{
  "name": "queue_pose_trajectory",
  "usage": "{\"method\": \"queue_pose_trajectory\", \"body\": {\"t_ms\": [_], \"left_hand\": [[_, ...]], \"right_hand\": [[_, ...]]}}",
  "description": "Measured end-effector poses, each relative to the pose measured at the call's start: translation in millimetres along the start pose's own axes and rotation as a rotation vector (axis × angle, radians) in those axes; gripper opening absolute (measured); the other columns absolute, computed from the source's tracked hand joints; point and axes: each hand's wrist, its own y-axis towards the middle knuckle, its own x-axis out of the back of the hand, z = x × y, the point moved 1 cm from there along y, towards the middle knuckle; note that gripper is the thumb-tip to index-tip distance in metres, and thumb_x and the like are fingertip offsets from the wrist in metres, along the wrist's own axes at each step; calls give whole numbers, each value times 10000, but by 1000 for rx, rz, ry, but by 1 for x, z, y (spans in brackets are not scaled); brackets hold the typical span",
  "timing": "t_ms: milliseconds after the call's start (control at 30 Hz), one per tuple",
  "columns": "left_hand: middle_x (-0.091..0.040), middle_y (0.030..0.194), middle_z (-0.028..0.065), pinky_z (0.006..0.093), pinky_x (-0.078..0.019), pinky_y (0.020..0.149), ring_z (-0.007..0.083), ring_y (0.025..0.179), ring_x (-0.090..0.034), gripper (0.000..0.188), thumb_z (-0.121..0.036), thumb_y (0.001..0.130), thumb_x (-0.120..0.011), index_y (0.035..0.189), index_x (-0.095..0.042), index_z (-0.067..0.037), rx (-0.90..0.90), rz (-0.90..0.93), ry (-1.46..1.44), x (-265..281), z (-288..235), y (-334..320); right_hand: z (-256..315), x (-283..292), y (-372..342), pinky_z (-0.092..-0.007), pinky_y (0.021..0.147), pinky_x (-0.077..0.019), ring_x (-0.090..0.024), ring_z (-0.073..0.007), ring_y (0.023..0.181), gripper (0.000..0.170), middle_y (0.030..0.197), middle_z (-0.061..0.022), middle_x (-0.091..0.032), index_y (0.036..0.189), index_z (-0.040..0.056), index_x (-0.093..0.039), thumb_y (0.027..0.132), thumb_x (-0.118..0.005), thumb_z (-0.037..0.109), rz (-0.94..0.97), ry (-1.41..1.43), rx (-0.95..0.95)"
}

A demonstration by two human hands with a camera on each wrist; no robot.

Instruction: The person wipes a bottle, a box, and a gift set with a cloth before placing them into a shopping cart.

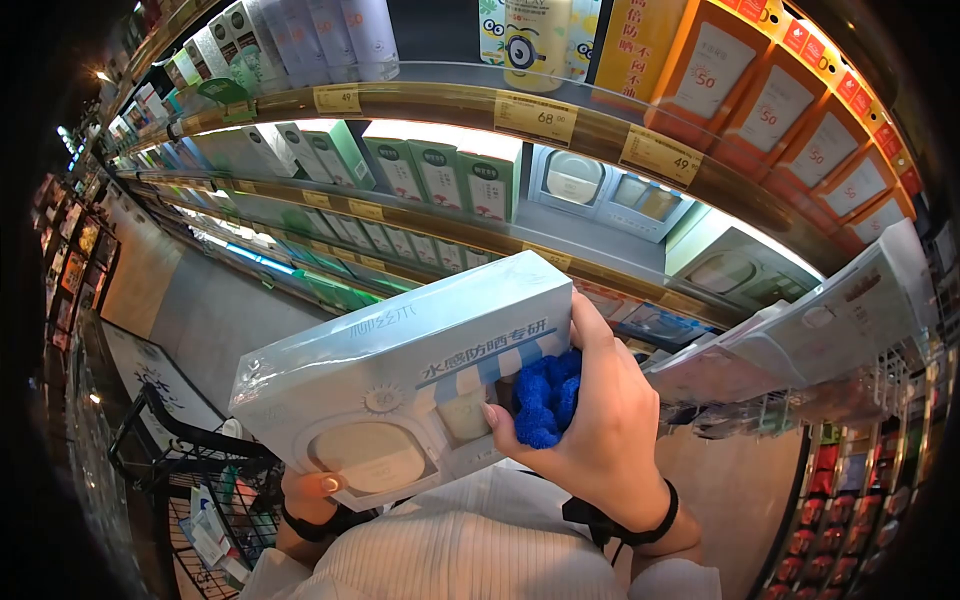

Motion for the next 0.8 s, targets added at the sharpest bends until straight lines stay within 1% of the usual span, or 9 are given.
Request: {"method": "queue_pose_trajectory", "body": {"t_ms": [100, 167, 300, 467, 567, 700, 800], "left_hand": [[-502, 1271, 167, 353, -432, 957, 245, 1159, -502, 782, -34, 641, -707, 1348, -378, 37, -8, 16, -11, 1, 0, 0], [-510, 1261, 165, 350, -434, 954, 242, 1152, -507, 777, -31, 636, -708, 1340, -386, 37, 42, -83, 12, -1, -1, 0], [-514, 1258, 162, 343, -436, 947, 239, 1152, -506, 770, -27, 632, -708, 1333, -395, 38, 46, -70, 18, 5, 1, -1], [-516, 1261, 156, 337, -435, 941, 240, 1148, -509, 766, -16, 622, -707, 1324, -407, 42, -17, -46, 41, 7, 0, 1], [-516, 1260, 152, 340, -435, 942, 239, 1149, -508, 772, -10, 619, -709, 1327, -405, 40, -2, -81, 34, 1, -3, 2], [-517, 1258, 151, 340, -435, 941, 239, 1153, -504, 780, -3, 616, -708, 1331, -401, 39, -19, -68, 0, 0, -2, 2], [-518, 1256, 153, 339, -436, 938, 238, 1149, -506, 778, -3, 617, -701, 1333, -398, 37, 15, -95, 34, 3, 1, 1]], "right_hand": [[-4, -3, 0, -363, 723, -513, -616, -316, 819, 846, 956, -193, -597, 1289, -59, -419, 587, -806, 211, -1, 2, 13], [-7, -6, -1, -363, 725, -515, -620, -320, 821, 863, 944, -190, -598, 1290, -61, -415, 579, -810, 226, -6, -12, 15], [-1, -4, 2, -362, 720, -516, -619, -316, 812, 850, 934, -185, -600, 1292, -61, -411, 590, -799, 217, 11, -18, 11], [-5, -6, 3, -363, 701, -515, -619, -308, 801, 848, 925, -177, -602, 1289, -56, -415, 589, -799, 230, 2, -50, 32], [-5, -6, 4, -361, 693, -514, -617, -305, 793, 852, 908, -171, -600, 1286, -57, -416, 589, -802, 243, 0, -32, 49], [2, -3, 4, -360, 688, -513, -615, -302, 784, 835, 902, -167, -601, 1285, -60, -416, 600, -792, 234, 13, -40, 33], [0, -4, 3, -356, 682, -513, -615, -295, 778, 826, 899, -162, -604, 1283, -60, -417, 602, -786, 228, -15, -78, 45]]}}
